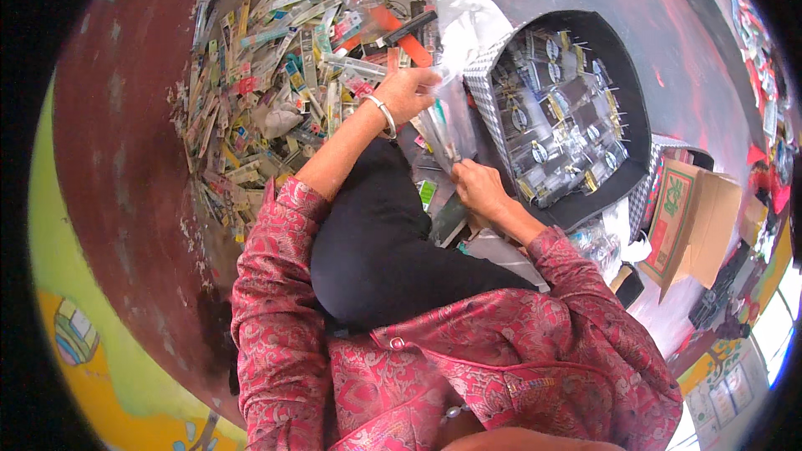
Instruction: The person sorts through various packaged items on the floor, picking them up to clean them with a cloth and then placing some of the items into a plastic bag.
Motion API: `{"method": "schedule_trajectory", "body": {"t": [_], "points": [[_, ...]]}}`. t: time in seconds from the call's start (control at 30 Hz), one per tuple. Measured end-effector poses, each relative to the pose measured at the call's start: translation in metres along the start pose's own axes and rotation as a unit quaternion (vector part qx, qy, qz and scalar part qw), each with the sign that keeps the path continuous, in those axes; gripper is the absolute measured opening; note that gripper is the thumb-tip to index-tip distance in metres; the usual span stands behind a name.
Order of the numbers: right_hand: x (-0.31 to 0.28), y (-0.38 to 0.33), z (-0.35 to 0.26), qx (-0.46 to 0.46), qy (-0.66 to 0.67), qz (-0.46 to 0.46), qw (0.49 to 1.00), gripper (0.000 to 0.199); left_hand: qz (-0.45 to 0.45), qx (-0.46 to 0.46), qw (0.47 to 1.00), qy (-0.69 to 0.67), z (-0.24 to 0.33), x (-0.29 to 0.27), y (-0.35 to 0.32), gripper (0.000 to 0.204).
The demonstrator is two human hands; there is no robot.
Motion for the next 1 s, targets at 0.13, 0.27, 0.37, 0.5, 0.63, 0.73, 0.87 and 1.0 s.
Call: {"method": "schedule_trajectory", "body": {"t": [0.13,0.27,0.37,0.5,0.63,0.73,0.87,1.0], "points": [[-0.008,0.005,-0.010,-0.012,0.005,-0.007,1.000,0.007,0.132,-0.005,0.964,-0.232,0.003,-0.039,-0.033,0.054],[-0.025,0.012,-0.018,-0.016,0.012,0.005,1.000,0.006,0.279,-0.120,0.906,-0.294,0.022,-0.105,-0.131,0.038],[-0.025,0.015,-0.023,-0.027,-0.060,-0.006,0.998,0.012,0.369,-0.184,0.853,-0.320,0.016,-0.116,-0.227,0.031],[-0.034,0.015,-0.043,0.016,-0.249,0.016,0.968,0.022,0.442,-0.236,0.753,-0.427,-0.005,-0.079,-0.332,0.024],[-0.066,0.026,-0.090,-0.067,-0.208,0.117,0.969,0.022,0.456,-0.261,0.706,-0.474,-0.014,-0.042,-0.385,0.020],[-0.069,0.055,-0.122,-0.080,-0.153,0.093,0.981,0.016,0.468,-0.237,0.699,-0.486,-0.004,-0.046,-0.388,0.020],[-0.033,0.118,-0.150,-0.072,-0.082,0.001,0.994,0.026,0.473,-0.151,0.712,-0.497,0.027,-0.056,-0.394,0.021],[0.024,0.203,-0.101,0.003,-0.096,-0.024,0.995,0.025,0.444,-0.144,0.682,-0.563,0.030,-0.045,-0.397,0.019]]}}
Point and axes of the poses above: each hand's wrist, its own y-axis towards the middle knuckle, its own x-axis out of the palm, z = x × y, the point moved 6 cm from there along y, towards the middle knuckle, and after that the axes turned 9 degrees about x, right-handed, at the moved point
